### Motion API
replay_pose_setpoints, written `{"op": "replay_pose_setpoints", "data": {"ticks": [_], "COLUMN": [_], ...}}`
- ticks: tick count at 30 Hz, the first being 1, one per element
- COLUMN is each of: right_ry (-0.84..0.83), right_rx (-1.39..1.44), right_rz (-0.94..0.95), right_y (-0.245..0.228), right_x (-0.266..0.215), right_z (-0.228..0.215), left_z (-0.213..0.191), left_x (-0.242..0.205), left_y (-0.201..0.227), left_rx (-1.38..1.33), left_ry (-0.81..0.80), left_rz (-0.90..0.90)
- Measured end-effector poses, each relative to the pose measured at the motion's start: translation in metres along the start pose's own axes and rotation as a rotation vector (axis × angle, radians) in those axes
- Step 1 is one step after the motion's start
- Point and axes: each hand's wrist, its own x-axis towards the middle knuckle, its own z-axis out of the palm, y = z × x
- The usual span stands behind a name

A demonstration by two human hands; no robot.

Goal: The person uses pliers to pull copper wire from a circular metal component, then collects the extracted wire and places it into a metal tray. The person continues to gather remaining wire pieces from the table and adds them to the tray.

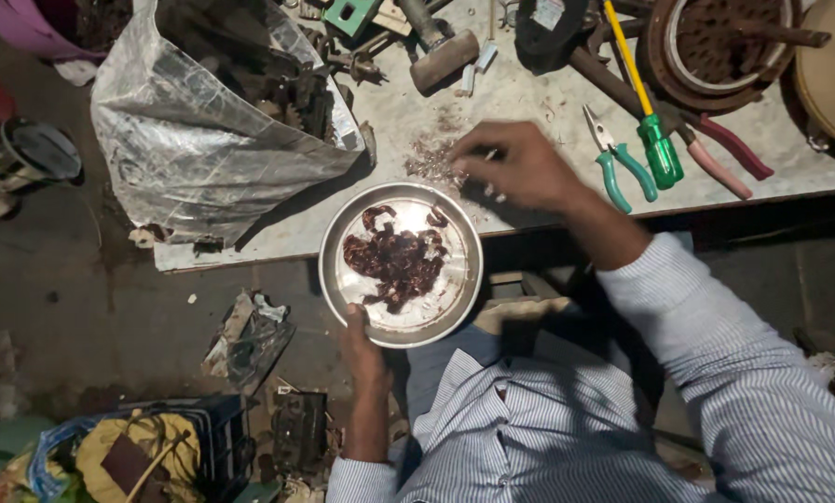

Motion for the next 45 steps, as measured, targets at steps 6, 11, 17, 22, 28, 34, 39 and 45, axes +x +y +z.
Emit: {"op": "replay_pose_setpoints", "data": {"ticks": [6,11,17,22,28,34,39,45], "right_ry": [-0.106,0.0,-0.207,-0.198,0.085,0.482,0.546,0.482], "right_rx": [-0.387,-0.516,-0.516,-0.555,-0.283,-0.299,-0.471,-0.599], "right_rz": [-0.113,-0.254,-0.131,-0.113,-0.158,0.093,0.003,-0.044], "right_y": [0.001,0.011,-0.008,-0.032,-0.034,0.011,0.031,0.035], "right_x": [-0.006,-0.032,-0.061,-0.061,-0.068,-0.073,-0.082,-0.068], "right_z": [0.069,0.086,0.116,0.105,0.056,-0.017,-0.006,0.011], "left_z": [0.0,-0.002,-0.006,-0.01,-0.007,-0.005,-0.005,-0.005], "left_x": [0.0,0.003,0.006,0.009,0.01,0.008,0.005,0.016], "left_y": [0.0,-0.002,-0.008,-0.01,-0.01,-0.003,-0.003,-0.01], "left_rx": [-0.02,0.048,0.018,0.066,-0.005,0.0,0.011,0.031], "left_ry": [-0.029,0.024,0.055,0.074,0.028,-0.015,-0.009,0.02], "left_rz": [0.0,0.028,-0.025,0.017,0.009,0.011,0.005,0.044]}}
